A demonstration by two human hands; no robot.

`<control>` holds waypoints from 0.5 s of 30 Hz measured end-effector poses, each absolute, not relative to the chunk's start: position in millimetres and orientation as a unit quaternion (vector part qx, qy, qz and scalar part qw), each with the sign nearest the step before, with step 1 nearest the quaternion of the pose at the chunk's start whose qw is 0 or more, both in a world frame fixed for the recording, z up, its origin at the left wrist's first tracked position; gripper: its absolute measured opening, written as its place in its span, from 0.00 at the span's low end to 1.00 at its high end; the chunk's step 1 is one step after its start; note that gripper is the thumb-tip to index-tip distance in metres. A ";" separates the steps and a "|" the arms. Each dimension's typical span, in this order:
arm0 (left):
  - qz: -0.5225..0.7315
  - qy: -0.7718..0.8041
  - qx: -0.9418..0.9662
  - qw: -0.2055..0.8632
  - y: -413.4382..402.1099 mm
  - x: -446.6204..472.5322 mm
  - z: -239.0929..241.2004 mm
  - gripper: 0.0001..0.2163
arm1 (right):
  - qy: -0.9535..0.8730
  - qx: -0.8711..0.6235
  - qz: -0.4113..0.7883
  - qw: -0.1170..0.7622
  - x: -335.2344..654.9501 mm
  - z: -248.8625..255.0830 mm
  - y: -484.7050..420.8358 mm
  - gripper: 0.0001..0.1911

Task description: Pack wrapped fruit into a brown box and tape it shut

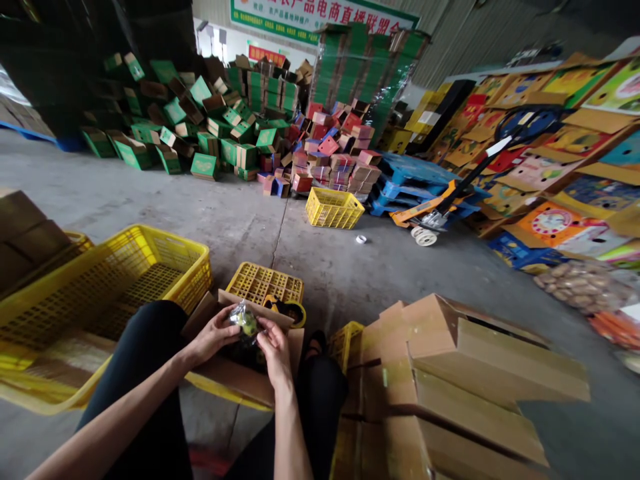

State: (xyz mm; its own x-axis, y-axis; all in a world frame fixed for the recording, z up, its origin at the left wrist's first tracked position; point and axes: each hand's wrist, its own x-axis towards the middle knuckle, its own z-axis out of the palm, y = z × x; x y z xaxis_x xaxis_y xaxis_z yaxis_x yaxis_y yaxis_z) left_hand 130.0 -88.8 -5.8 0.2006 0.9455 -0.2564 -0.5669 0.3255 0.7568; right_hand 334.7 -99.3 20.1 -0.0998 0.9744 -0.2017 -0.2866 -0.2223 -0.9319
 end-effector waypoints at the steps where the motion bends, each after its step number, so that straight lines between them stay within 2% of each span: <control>1: 0.520 0.360 0.263 0.728 -89.0 129.8 -5.4 0.41 | -0.381 -0.453 0.637 0.494 334.7 21.1 -99.4 0.25; 5: 0.524 0.348 0.270 0.729 -89.2 129.9 -4.1 0.43 | -0.379 -0.465 0.627 0.496 334.6 22.7 -99.5 0.25; 10: 0.525 0.335 0.275 0.732 -88.7 131.1 -6.3 0.41 | -0.380 -0.483 0.615 0.494 335.8 18.9 -99.5 0.24; 15: 0.515 0.343 0.286 0.732 -88.9 130.6 -7.8 0.31 | -0.384 -0.495 0.602 0.495 337.7 15.4 -99.7 0.23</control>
